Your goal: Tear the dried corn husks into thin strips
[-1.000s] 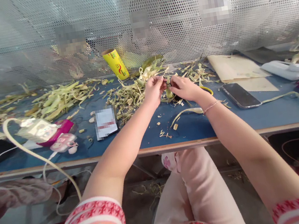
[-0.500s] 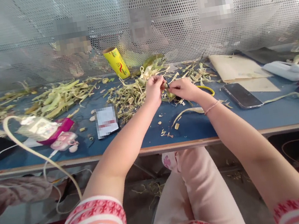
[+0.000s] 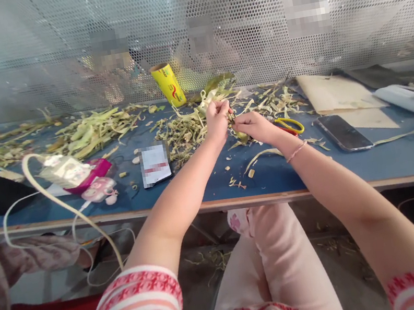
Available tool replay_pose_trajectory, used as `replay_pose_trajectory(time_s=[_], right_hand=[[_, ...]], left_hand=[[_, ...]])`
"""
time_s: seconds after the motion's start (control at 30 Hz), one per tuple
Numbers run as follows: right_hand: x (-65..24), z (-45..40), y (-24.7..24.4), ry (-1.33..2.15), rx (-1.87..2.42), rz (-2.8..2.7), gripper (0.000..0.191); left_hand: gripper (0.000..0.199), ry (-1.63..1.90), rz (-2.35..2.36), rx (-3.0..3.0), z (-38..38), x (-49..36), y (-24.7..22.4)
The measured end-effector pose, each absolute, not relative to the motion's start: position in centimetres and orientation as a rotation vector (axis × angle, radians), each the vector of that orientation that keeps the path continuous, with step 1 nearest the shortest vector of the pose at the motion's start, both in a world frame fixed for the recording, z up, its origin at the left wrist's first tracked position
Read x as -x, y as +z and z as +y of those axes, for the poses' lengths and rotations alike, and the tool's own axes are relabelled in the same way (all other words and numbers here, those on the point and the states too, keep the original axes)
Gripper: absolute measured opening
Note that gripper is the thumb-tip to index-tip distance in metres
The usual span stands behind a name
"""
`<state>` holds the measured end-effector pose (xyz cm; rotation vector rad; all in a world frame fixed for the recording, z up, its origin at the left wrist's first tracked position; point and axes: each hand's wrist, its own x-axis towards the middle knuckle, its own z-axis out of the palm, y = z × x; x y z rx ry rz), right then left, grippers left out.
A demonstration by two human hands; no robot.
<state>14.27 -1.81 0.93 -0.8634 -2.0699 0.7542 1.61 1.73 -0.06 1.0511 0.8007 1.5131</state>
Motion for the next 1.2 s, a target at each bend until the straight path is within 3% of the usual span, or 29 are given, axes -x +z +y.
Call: replay_pose_trajectory(time_s=[0.27,0.47,0.7,0.87,1.0,1.2], right_hand=[[-14.8,-0.8,0.3,0.929,0.659,-1.526,0.040],[-14.1,-0.9,0.4,1.062,0.712,-1.190,0.029],[-14.6,-0.9,0.5,1.327,0.645,-1.126,0.029],[-14.7,-0.7,0.5,1.462,0.621,-1.004,0.019],[-14.6,-0.6,0.4,1.454,0.600,-1.036,0.019],[-14.1,-0.9,0.6,1.330,0.660,-1.114,0.029]], left_hand=[[0.017,1.409,0.601,-0.998,0.6,-1.0,1.5],[0.022,1.350,0.581,-1.050,0.0,-1.8,1.2],[0.025,1.378,0.648,-1.242,0.4,-2.1,0.3],[0.025,1.431,0.820,-1.564,0.8,-1.4,0.2],[0.019,1.463,0.897,-1.684,0.1,-1.3,0.8],[0.025,1.460,0.987,-1.729,0.0,-1.2,1.2]])
